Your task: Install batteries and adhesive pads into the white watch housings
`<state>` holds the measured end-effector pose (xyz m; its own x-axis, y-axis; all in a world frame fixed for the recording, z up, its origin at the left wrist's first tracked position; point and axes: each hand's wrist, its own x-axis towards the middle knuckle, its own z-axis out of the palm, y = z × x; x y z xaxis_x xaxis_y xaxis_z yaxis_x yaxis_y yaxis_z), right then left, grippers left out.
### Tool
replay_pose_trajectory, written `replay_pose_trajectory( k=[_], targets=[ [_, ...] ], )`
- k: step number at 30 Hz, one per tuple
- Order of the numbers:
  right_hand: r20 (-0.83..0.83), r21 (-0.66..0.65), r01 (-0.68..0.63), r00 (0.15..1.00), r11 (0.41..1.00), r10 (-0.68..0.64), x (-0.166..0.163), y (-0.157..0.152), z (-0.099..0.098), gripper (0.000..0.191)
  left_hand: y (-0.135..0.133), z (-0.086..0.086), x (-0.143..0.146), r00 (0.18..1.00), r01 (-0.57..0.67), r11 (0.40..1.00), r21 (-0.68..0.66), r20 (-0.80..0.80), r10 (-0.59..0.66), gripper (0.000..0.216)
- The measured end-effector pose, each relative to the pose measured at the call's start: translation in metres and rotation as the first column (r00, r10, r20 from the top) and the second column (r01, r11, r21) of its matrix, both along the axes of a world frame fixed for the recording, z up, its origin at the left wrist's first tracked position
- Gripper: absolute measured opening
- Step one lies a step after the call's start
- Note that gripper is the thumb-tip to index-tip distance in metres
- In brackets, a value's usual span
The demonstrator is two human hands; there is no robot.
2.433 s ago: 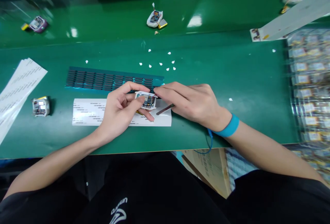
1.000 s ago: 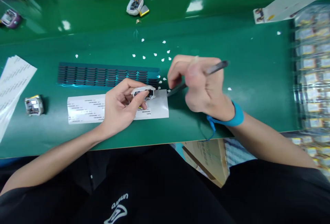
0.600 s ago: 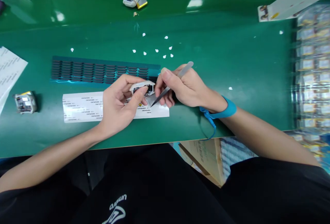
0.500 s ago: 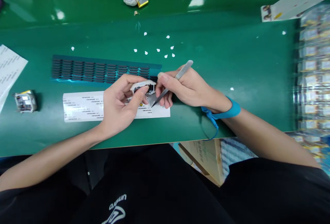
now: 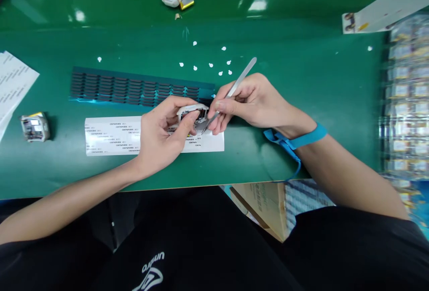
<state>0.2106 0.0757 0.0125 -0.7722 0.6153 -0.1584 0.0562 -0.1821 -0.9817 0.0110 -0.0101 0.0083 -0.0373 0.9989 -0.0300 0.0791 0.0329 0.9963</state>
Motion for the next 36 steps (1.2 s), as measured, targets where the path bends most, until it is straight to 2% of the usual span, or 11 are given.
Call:
replay_pose_trajectory(
  k=[4, 7, 9, 12, 15, 22, 29, 36],
  targets=[
    [-0.107, 0.061, 0.165, 0.982, 0.984, -0.158, 0.001, -0.003, 0.0, 0.04, 0.0, 0.003, -0.002, 0.999, 0.043, 0.999, -0.022, -0.028, -0.043, 0.015],
    [-0.211, 0.178, 0.357, 0.924, 0.917, -0.319, 0.001, -0.008, 0.002, 0.036, 0.0, 0.009, -0.005, 0.991, 0.13, 0.991, -0.043, -0.008, -0.131, 0.022],
    [-0.216, 0.246, 0.413, 0.905, 0.877, -0.365, -0.001, -0.013, 0.006, 0.037, 0.0, 0.014, -0.006, 0.978, 0.208, 0.975, -0.072, 0.034, -0.206, 0.031],
    [-0.179, 0.285, 0.388, 0.92, 0.876, -0.349, -0.007, -0.021, 0.012, 0.035, -0.002, 0.017, -0.007, 0.953, 0.3, 0.949, -0.1, 0.068, -0.294, 0.036],
    [-0.148, 0.305, 0.352, 0.935, 0.885, -0.321, -0.012, -0.025, 0.016, 0.035, -0.005, 0.018, -0.005, 0.941, 0.339, 0.934, -0.111, 0.044, -0.337, 0.035],
    [-0.148, 0.315, 0.377, 0.926, 0.871, -0.348, -0.015, -0.025, 0.014, 0.04, -0.009, 0.016, -0.002, 0.948, 0.314, 0.945, -0.093, 0.085, -0.307, 0.038],
    [-0.257, 0.23, 0.373, 0.914, 0.899, -0.314, -0.017, -0.023, 0.006, 0.037, -0.01, 0.008, -0.003, 0.939, 0.328, 0.944, 0.023, 0.1, -0.329, 0.038],
    [-0.234, 0.232, 0.393, 0.91, 0.89, -0.341, -0.019, -0.024, 0.005, 0.04, -0.012, 0.01, -0.001, 0.951, 0.299, 0.954, -0.007, 0.088, -0.297, 0.038]
  ],
)
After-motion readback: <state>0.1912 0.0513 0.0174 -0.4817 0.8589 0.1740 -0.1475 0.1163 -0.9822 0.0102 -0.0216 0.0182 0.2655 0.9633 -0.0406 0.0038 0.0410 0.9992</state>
